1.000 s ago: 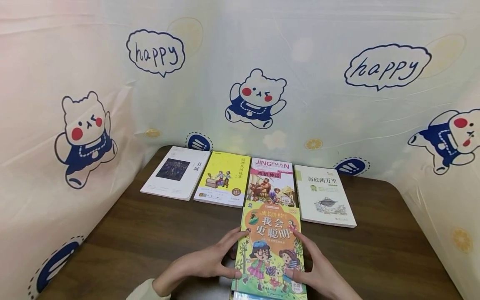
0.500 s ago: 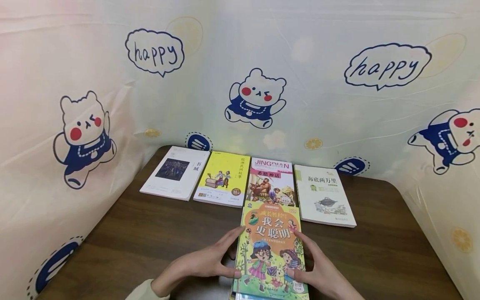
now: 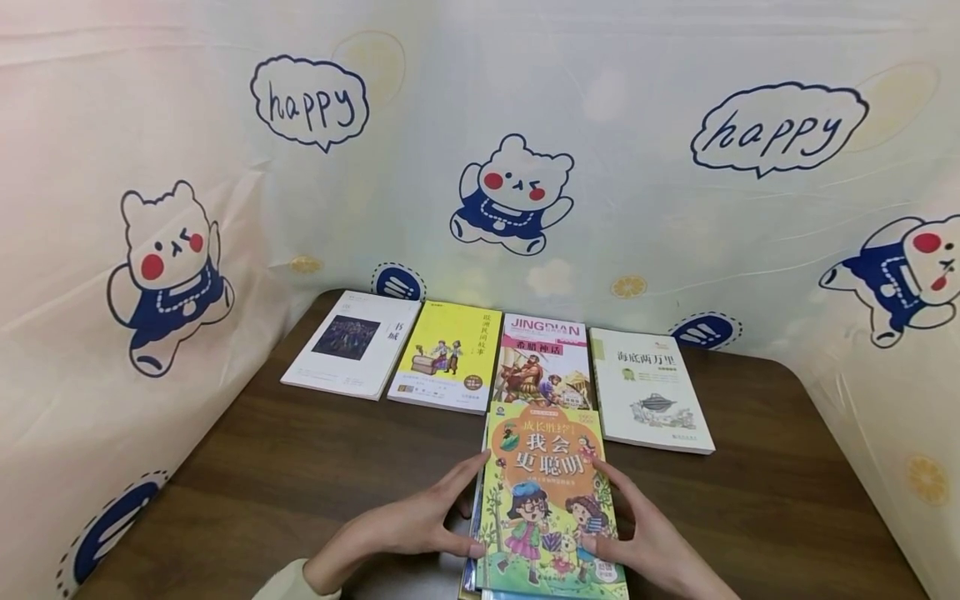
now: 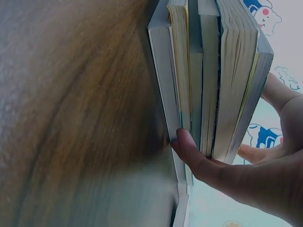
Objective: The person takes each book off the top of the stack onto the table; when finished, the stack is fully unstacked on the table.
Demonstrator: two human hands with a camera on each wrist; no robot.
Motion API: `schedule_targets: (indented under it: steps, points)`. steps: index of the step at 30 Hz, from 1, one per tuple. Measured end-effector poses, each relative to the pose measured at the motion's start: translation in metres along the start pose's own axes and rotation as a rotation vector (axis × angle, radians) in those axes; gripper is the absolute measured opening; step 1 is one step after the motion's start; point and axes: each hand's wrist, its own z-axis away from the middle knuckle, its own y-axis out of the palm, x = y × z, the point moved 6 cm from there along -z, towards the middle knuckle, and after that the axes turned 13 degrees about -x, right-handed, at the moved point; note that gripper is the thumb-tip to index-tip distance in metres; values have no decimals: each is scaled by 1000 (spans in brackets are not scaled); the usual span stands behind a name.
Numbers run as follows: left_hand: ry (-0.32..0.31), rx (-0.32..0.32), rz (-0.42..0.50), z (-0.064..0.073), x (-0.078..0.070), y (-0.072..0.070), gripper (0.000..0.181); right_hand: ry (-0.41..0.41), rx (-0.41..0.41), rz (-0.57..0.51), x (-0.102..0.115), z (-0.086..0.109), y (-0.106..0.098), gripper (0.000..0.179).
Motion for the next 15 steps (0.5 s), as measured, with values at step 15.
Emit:
schedule_targets:
  steps: [15]
  points:
    - [16, 6, -36, 3, -4, 0, 105, -43, -12, 34, -2, 5, -13, 85]
